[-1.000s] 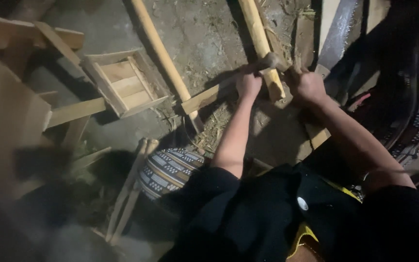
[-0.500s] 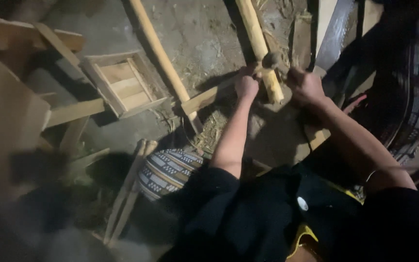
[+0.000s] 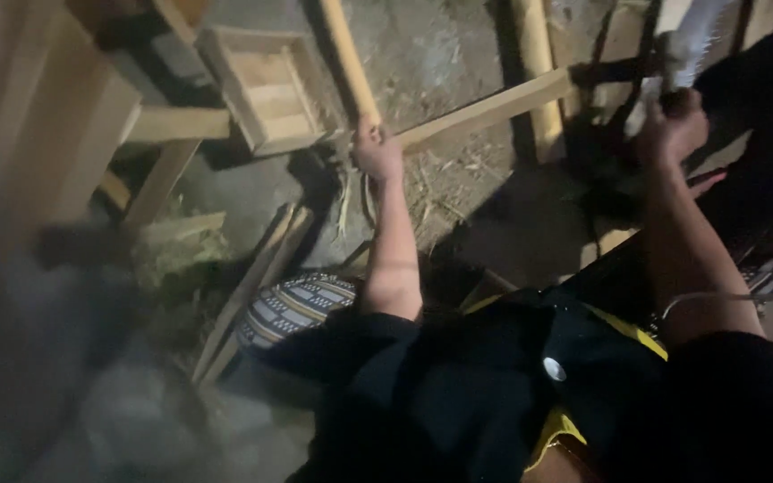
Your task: The person sits on the ground assembling a small wooden frame, hammering wooden bars and joints together with a hammer. They reposition the wood pieces and then use a red-handled tool to trim or work on a joint of the assembled frame.
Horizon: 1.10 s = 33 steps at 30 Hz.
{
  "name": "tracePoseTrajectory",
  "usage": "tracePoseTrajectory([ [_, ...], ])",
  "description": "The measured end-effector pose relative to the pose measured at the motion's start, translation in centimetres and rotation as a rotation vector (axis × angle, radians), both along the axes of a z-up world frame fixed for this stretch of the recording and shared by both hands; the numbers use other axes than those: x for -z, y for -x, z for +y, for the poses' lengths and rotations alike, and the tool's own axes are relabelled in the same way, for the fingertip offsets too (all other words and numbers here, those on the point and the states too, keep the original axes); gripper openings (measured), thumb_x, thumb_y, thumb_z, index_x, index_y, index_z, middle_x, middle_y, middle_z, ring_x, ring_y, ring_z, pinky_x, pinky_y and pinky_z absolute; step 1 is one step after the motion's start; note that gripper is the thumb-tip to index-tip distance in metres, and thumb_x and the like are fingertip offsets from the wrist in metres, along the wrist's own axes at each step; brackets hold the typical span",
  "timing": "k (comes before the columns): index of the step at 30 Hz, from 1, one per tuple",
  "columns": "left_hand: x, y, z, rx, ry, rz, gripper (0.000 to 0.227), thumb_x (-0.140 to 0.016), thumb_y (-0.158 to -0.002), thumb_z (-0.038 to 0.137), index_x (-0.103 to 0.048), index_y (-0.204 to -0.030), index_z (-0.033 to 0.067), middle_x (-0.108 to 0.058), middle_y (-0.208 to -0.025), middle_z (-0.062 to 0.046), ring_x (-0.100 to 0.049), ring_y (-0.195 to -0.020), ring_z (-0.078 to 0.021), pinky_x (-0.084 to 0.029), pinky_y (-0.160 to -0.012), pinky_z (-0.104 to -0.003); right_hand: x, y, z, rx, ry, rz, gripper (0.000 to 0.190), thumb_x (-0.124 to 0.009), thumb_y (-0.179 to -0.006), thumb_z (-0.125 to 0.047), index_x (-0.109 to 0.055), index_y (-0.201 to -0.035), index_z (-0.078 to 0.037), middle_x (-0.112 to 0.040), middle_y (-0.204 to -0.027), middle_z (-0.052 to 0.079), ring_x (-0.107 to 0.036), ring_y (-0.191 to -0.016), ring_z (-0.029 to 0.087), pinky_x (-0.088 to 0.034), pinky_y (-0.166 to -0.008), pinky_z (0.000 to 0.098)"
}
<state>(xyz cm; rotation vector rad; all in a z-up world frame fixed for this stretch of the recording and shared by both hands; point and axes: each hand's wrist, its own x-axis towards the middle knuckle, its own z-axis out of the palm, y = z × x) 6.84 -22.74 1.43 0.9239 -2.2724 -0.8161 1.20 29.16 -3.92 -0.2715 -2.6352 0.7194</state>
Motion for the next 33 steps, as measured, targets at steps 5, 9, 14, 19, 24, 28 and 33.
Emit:
tracePoseTrajectory([
  [5, 6.6, -7.2, -4.3, -0.096, -0.359, -0.188, 0.031, -0.073, -0.083, 0.018, -0.073, -0.114, 0.0173, -0.079, -0.094, -0.004, -0.073, -0.078, -0.0217, -0.058, -0.071, -0.034, 7.1, 0.0, 2.9, 0.007, -0.105, 0.106, 0.024, -0.08, -0.077, -0.01, -0.072, -0.1, -0.007, -0.069, -0.079, 0.009, -0.057, -0.062, 0.029, -0.053, -0.058, 0.0395],
  [9, 6.9, -9.4, -3.1, 0.005, -0.454, -0.374, 0.042, -0.063, -0.08, 0.011, -0.068, -0.119, 0.0259, -0.077, -0.101, -0.001, -0.072, -0.084, -0.0237, -0.057, -0.074, -0.036, 14.4, 1.3, 5.0, 0.004, 0.076, 0.066, 0.012, -0.056, -0.099, -0.009, -0.063, -0.091, -0.004, -0.064, -0.078, 0.007, -0.045, -0.064, 0.022, -0.049, -0.058, 0.038],
  [14, 3.1, -8.7, -3.1, 0.013, -0.483, -0.453, 0.058, -0.068, -0.084, 0.015, -0.057, -0.141, 0.0194, -0.074, -0.103, -0.006, -0.07, -0.08, -0.0216, -0.057, -0.066, -0.033, 9.9, 1.3, 1.7, 0.002, -0.286, -0.086, 0.021, -0.059, -0.098, -0.008, -0.072, -0.115, -0.004, -0.06, -0.113, 0.018, -0.057, -0.091, 0.038, -0.053, -0.08, 0.0429],
  [19, 7.1, -8.9, -4.5, 0.003, -0.325, -0.41, 0.061, -0.068, -0.084, 0.034, -0.061, -0.14, 0.0135, -0.078, -0.108, -0.009, -0.074, -0.094, -0.0293, -0.057, -0.082, -0.038, 8.4, -4.6, -2.9, -0.083, 0.486, -0.174, 0.048, -0.055, -0.114, -0.043, -0.046, -0.15, -0.012, -0.065, -0.14, 0.02, -0.067, -0.114, 0.043, -0.05, -0.093, 0.0454],
  [24, 9.4, -8.0, -4.8, 0.063, -0.496, -0.554, 0.064, -0.068, -0.087, 0.039, -0.056, -0.148, 0.0237, -0.07, -0.131, -0.015, -0.07, -0.121, -0.0345, -0.056, -0.104, -0.051, 10.0, -6.9, -9.7, -0.357, -0.374, -0.653, 0.067, -0.076, -0.092, -0.05, -0.06, -0.144, -0.01, -0.052, -0.12, 0.011, -0.067, -0.099, 0.034, -0.062, -0.058, 0.0449],
  [28, 5.5, -7.5, -3.8, 0.085, -0.556, -0.518, 0.058, -0.066, -0.089, 0.037, -0.059, -0.145, 0.0216, -0.07, -0.132, -0.02, -0.067, -0.123, -0.0389, -0.054, -0.105, -0.055, 7.6, -7.4, -10.8, -0.338, -0.527, -0.694, 0.059, -0.071, -0.098, -0.028, -0.048, -0.149, -0.008, -0.057, -0.111, 0.009, -0.067, -0.103, 0.021, -0.065, -0.063, 0.0415],
  [33, 7.5, -6.9, -4.4, 0.032, -0.654, -0.422, 0.068, -0.065, -0.094, 0.053, -0.055, -0.149, 0.0157, -0.061, -0.14, -0.03, -0.058, -0.133, -0.0425, -0.05, -0.111, -0.052, 3.2, -6.7, -12.9, -0.089, 0.365, -0.839, 0.053, -0.092, -0.08, -0.045, -0.059, -0.11, -0.016, -0.073, -0.098, 0.013, -0.071, -0.105, 0.034, -0.056, -0.086, 0.0505],
])
